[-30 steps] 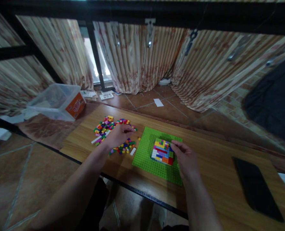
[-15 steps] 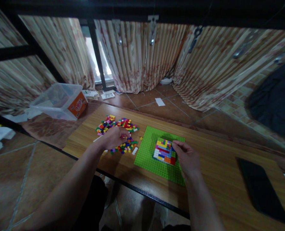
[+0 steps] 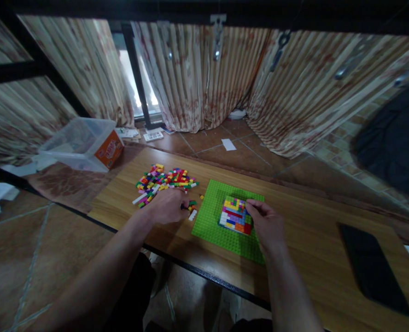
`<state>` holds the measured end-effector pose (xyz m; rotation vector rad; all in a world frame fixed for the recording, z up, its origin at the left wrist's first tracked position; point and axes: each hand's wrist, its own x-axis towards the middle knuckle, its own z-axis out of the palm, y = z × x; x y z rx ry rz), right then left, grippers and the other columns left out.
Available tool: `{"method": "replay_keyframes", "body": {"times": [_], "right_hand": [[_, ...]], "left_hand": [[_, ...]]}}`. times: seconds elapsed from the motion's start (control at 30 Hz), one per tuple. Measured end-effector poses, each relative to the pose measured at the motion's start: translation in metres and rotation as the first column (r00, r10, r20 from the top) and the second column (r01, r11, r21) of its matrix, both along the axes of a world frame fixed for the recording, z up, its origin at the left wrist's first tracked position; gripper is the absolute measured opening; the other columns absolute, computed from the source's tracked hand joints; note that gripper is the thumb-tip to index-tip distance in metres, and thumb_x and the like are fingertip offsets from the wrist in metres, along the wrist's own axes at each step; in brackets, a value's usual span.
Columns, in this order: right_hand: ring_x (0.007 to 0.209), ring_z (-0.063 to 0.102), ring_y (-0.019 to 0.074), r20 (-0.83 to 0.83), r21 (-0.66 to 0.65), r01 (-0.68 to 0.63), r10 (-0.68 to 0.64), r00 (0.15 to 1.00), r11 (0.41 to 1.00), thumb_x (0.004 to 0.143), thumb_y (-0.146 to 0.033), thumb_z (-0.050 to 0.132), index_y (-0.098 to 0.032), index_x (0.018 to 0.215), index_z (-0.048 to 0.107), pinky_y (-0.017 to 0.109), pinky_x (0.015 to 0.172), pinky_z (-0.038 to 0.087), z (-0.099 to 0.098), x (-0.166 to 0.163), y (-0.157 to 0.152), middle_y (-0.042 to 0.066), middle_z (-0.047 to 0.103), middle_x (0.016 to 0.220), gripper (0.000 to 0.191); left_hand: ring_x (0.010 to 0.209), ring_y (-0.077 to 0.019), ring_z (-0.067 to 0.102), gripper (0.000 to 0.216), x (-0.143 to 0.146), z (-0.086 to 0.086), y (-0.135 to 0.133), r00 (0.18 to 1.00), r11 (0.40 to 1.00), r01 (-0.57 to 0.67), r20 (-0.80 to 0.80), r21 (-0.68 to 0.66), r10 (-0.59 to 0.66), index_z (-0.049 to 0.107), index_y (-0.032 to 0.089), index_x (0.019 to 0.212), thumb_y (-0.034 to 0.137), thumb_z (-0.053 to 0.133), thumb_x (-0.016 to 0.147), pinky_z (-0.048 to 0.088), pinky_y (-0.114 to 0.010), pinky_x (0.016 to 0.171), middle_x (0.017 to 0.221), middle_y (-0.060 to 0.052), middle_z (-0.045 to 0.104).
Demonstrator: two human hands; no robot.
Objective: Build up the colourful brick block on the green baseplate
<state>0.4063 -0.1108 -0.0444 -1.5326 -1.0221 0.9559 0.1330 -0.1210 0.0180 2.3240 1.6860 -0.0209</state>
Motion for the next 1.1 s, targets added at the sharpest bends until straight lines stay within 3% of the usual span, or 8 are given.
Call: {"method": "replay_keyframes", "body": {"times": [0.33, 0.63, 0.93, 1.03, 1.1], "right_hand": [[0.082, 0.067, 0.02, -0.012, 0.0, -0.01, 0.01, 1.0, 1.0, 0.059, -0.042, 0.08, -0.023, 0.08, 0.075, 0.036, 0.08, 0.053, 0.0, 0.001, 0.001, 0.003, 0.074, 0.085, 0.029], [0.081, 0.067, 0.02, 0.031, 0.005, -0.014, 0.014, 0.999, 1.0, 0.062, -0.043, 0.079, -0.024, 0.08, 0.076, 0.036, 0.079, 0.054, 0.002, -0.001, 0.0, 0.004, 0.075, 0.084, 0.027], [0.081, 0.067, 0.0206, 0.068, 0.011, -0.03, 0.029, 0.997, 1.0, 0.065, -0.041, 0.076, -0.023, 0.081, 0.076, 0.038, 0.081, 0.053, 0.003, 0.0, 0.0, 0.004, 0.074, 0.084, 0.024], [0.081, 0.066, 0.0202, 0.058, 0.021, -0.034, 0.033, 0.998, 0.999, 0.065, -0.04, 0.075, -0.022, 0.081, 0.075, 0.037, 0.08, 0.052, 0.001, 0.0, 0.001, 0.004, 0.074, 0.084, 0.024], [0.08, 0.065, 0.02, 0.08, 0.033, -0.022, 0.019, 0.997, 0.999, 0.066, -0.039, 0.074, -0.021, 0.082, 0.075, 0.037, 0.079, 0.051, 0.001, 0.001, 0.002, 0.004, 0.074, 0.084, 0.024]], "left_hand": [[0.095, -0.0303, 0.07, 0.031, 0.016, -0.005, 0.0, 0.996, 0.999, -0.002, -0.092, 0.038, 0.005, 0.073, 0.007, 0.09, 0.01, 0.044, 0.08, 0.054, -0.036, 0.079, 0.092, -0.02, 0.073], [0.09, -0.0265, 0.069, 0.026, 0.006, -0.007, 0.006, 0.999, 0.997, -0.04, -0.025, 0.062, 0.041, 0.072, 0.013, 0.088, 0.017, 0.046, 0.084, 0.052, -0.033, 0.076, 0.096, -0.014, 0.073], [0.087, -0.0276, 0.069, 0.026, 0.009, -0.004, 0.003, 0.998, 0.998, -0.053, -0.044, 0.026, 0.054, 0.072, 0.016, 0.083, 0.013, 0.046, 0.082, 0.049, -0.033, 0.072, 0.084, -0.014, 0.073], [0.084, -0.0258, 0.068, 0.024, 0.006, -0.009, 0.006, 0.997, 0.996, -0.067, 0.034, 0.056, 0.065, 0.072, 0.017, 0.087, 0.015, 0.048, 0.082, 0.048, -0.032, 0.072, 0.085, -0.012, 0.073], [0.079, -0.0222, 0.067, 0.019, 0.002, -0.011, 0.009, 0.981, 0.995, -0.085, 0.178, 0.057, 0.074, 0.071, 0.018, 0.087, 0.015, 0.053, 0.08, 0.048, -0.03, 0.071, 0.081, -0.008, 0.072]]}}
